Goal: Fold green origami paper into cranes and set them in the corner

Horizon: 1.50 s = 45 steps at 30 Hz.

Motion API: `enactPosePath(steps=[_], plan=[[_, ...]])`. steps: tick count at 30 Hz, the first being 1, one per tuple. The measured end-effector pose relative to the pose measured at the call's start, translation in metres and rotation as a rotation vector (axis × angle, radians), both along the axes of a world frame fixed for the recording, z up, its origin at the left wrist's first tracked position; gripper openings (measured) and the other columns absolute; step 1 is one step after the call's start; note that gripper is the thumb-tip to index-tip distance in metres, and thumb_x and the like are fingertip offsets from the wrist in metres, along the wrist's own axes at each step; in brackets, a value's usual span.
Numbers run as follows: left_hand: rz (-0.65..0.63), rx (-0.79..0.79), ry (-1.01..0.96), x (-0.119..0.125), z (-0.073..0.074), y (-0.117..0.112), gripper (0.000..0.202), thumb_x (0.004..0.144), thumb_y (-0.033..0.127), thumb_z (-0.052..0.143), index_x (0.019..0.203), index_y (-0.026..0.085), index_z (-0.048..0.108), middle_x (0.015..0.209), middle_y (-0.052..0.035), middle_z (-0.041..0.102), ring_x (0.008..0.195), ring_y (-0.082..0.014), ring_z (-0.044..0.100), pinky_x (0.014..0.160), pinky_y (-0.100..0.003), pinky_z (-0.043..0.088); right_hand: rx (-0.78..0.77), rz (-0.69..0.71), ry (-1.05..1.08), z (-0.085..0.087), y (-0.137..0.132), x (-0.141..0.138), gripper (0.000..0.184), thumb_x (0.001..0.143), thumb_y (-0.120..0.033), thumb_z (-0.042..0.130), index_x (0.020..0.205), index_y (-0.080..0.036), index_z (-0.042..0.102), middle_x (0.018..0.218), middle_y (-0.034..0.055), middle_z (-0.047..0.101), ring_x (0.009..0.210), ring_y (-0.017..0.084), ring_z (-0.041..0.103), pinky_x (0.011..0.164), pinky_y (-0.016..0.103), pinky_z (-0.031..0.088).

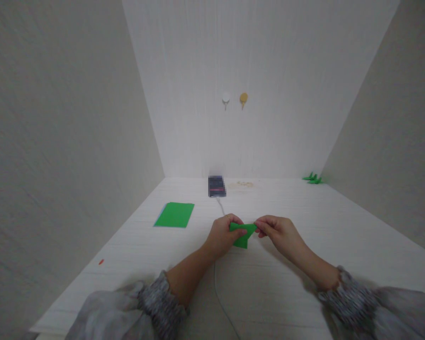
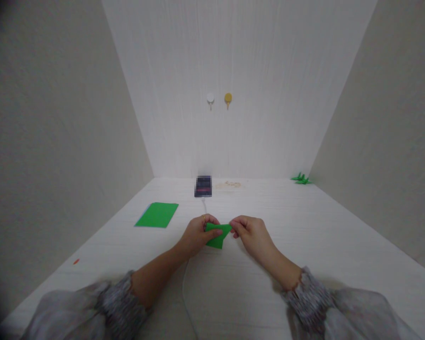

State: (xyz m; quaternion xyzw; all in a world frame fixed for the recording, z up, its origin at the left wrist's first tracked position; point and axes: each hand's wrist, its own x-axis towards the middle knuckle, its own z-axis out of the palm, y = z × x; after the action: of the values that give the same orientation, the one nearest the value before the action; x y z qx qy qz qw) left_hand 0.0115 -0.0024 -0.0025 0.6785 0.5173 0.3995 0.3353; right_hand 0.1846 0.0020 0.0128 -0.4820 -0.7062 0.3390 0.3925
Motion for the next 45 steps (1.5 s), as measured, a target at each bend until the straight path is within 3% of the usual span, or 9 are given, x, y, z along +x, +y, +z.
enactPosePath(steps=[4,12,21,28,38,42,45], plan=[[-0.002,-0.005,-0.015,0.001,0.001,0.0,0.021,0.063,0.031,0.061,0.076,0.016,0.057,0.061,0.0016,0.054,0.055,-0.0102,0.048,0.05,-0.02,0.035,0.009,-0.043,0.009,0.002,-0.001,-0.002,0.025,0.074,-0.035,0.048,0.063,-0.016,0.061,0.053,0.0023,0.061,0.052,0.015,0.057,0.054,0.025,0.044],[0.046,0.003,0.003,-0.005,-0.009,0.006,0.02,0.062,0.03,0.061,0.076,0.016,0.058,0.061,0.0017,0.055,0.056,-0.0105,0.048,0.05,-0.02,0.036,0.064,-0.159,0.047,0.005,0.003,0.007,0.029,0.072,-0.043,0.05,0.061,-0.017,0.056,0.053,0.0026,0.059,0.049,0.014,0.054,0.05,0.025,0.043],[0.0,-0.071,-0.086,-0.004,-0.012,0.005,0.023,0.061,0.029,0.062,0.078,0.014,0.056,0.062,0.0006,0.056,0.055,-0.0108,0.05,0.049,-0.02,0.038,0.023,0.035,-0.042,0.0,0.004,0.003,0.027,0.073,-0.04,0.05,0.066,-0.016,0.058,0.058,0.0018,0.058,0.053,0.013,0.052,0.051,0.023,0.041],[-0.007,-0.034,-0.041,-0.002,-0.006,0.003,0.021,0.061,0.029,0.063,0.075,0.014,0.058,0.06,0.0014,0.054,0.053,-0.0094,0.047,0.048,-0.019,0.036,-0.022,0.028,-0.012,0.0,0.003,0.002,0.022,0.071,-0.034,0.05,0.061,-0.016,0.057,0.054,0.001,0.057,0.049,0.013,0.051,0.05,0.023,0.04],[0.001,-0.033,-0.045,-0.005,0.003,0.0,0.023,0.06,0.03,0.063,0.076,0.015,0.058,0.059,0.0019,0.054,0.052,-0.0089,0.046,0.047,-0.019,0.034,0.267,-0.096,-0.31,0.006,-0.006,-0.003,0.024,0.079,-0.028,0.039,0.061,-0.018,0.052,0.057,0.0016,0.055,0.054,0.015,0.05,0.052,0.025,0.036],[0.033,-0.058,-0.075,-0.008,0.004,-0.001,0.023,0.059,0.029,0.064,0.076,0.014,0.058,0.059,0.0019,0.054,0.053,-0.0091,0.047,0.048,-0.019,0.035,0.246,-0.07,-0.184,0.011,-0.009,-0.005,0.026,0.081,-0.034,0.037,0.066,-0.019,0.05,0.06,0.0011,0.053,0.057,0.014,0.049,0.053,0.025,0.037],[0.019,-0.092,-0.141,-0.007,0.004,-0.001,0.023,0.059,0.028,0.065,0.076,0.014,0.057,0.06,0.0016,0.055,0.053,-0.0091,0.049,0.048,-0.019,0.036,0.164,-0.011,-0.047,0.01,-0.006,-0.008,0.022,0.076,-0.04,0.047,0.073,-0.018,0.053,0.063,0.0004,0.054,0.06,0.014,0.05,0.055,0.024,0.039]])
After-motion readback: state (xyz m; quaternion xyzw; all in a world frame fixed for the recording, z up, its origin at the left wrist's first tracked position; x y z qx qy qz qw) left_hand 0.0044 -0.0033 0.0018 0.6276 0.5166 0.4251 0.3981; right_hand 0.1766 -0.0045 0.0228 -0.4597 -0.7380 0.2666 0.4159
